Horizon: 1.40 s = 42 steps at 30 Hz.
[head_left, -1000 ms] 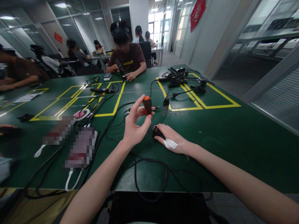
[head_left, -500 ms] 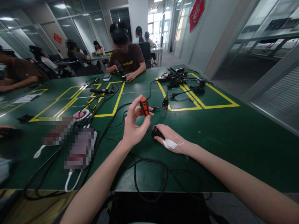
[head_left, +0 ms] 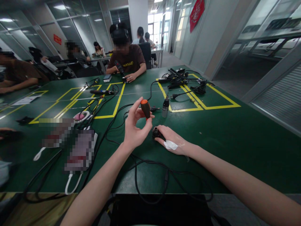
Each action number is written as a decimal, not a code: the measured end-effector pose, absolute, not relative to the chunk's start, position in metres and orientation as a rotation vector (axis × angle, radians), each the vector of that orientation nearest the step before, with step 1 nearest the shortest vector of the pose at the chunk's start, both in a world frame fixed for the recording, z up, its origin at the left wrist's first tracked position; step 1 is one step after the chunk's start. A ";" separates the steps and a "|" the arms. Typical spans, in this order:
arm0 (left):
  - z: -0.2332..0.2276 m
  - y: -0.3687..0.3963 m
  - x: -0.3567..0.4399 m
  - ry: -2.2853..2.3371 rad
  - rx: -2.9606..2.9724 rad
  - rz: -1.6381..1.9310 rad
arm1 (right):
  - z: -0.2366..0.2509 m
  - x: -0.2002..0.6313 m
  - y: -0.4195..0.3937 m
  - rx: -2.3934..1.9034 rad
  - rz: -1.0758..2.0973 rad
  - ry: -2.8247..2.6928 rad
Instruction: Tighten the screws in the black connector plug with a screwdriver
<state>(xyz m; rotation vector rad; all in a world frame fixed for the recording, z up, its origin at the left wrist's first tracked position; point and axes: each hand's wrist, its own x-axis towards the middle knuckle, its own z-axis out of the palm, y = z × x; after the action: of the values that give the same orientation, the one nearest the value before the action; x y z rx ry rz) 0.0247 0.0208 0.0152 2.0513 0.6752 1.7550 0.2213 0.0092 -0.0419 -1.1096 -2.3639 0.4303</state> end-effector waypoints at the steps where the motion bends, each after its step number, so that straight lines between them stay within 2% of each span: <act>1: 0.015 0.020 0.025 0.673 2.060 1.745 | -0.042 0.221 0.009 -1.109 0.432 -2.365; 9: 0.012 0.020 0.026 0.630 2.079 1.710 | -0.040 0.221 0.010 -1.106 0.433 -2.363; 16: 0.015 0.027 0.025 0.747 2.089 1.856 | -0.043 0.222 0.010 -1.116 0.433 -2.365; 42: 0.016 0.022 0.027 0.736 2.085 1.817 | -0.042 0.221 0.010 -1.114 0.444 -2.361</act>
<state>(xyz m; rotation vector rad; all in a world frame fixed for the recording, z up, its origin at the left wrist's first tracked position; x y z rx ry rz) 0.0268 0.0219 0.0165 2.0850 0.7355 1.8169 0.2213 0.0102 -0.0419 -1.1140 -2.3610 0.4444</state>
